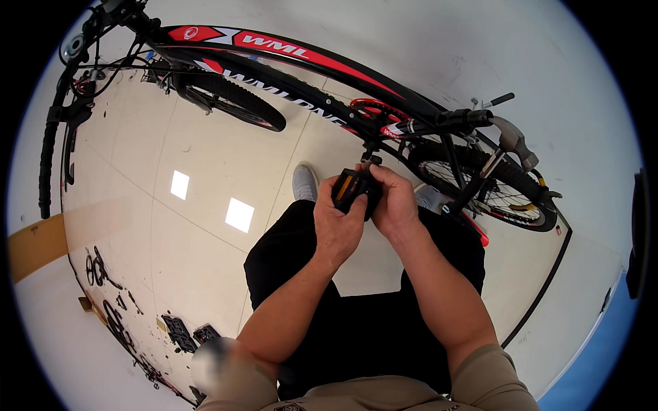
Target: The person sits in a chair and works on a bicycle pedal, using a small tool to adjust the internal mechanism. They repeatedly rotate the pedal and inspect the axle area while seated.
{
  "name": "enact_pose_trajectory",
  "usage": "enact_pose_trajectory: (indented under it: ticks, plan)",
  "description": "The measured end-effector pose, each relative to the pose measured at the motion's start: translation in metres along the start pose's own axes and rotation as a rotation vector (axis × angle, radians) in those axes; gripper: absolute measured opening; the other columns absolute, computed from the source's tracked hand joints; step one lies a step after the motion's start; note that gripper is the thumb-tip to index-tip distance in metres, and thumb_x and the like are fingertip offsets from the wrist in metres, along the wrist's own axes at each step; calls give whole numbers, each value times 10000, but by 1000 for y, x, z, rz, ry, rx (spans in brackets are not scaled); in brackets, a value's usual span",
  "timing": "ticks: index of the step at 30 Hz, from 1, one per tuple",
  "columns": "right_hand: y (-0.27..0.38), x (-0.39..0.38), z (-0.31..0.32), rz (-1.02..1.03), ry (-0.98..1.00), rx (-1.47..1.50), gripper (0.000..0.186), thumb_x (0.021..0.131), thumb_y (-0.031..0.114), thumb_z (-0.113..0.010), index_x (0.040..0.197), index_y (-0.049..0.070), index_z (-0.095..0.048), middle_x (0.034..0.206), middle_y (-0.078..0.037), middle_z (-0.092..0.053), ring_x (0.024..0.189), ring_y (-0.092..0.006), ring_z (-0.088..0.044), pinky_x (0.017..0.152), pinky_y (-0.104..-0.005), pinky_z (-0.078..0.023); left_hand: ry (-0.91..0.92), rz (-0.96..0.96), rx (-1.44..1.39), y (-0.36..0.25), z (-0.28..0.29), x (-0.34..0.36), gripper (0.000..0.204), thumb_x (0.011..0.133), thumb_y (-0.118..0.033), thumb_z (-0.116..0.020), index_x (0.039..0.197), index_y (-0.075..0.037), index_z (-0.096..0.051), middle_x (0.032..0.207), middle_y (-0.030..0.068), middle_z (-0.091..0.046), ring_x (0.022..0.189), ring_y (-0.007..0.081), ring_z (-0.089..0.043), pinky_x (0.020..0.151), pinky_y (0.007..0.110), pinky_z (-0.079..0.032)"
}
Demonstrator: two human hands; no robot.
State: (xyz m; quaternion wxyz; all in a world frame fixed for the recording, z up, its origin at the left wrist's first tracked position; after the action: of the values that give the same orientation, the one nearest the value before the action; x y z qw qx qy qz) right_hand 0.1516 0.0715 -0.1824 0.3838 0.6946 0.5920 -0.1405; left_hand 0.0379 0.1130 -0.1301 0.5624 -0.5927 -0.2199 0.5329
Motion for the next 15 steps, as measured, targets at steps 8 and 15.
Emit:
enact_pose_trajectory:
  ticks: [8, 15]
  plan:
    - [2, 6, 3, -24, -81, 13, 171, 902, 107, -705, 989, -4, -609, 989, -110, -660, 929, -209, -641, 892, -348, -515, 11, -5, -7, 1, -1, 0, 382, 880, -55, -686, 1219, 15, -525, 1023, 119, -663, 889, 167, -657, 795, 304, -546]
    - [9, -3, -6, 20, -107, -73, 169, 906, 119, -660, 1006, -12, -621, 996, -119, -661, 928, -213, -639, 880, -354, -519, -4, 9, -72, 4, -3, -4, 349, 869, -69, -722, 1165, 7, -552, 947, 72, -674, 836, 117, -639, 740, 269, -533]
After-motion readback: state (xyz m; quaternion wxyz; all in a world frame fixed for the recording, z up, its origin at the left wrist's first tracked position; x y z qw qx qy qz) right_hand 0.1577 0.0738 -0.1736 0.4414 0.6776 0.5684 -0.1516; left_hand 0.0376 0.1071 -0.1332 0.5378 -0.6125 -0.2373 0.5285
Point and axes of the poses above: each hand's wrist, its own x-axis towards the middle knuckle, its own z-axis out of the back of the hand, y = z × x, the point moved 3 cm from there along x, towards the middle knuckle
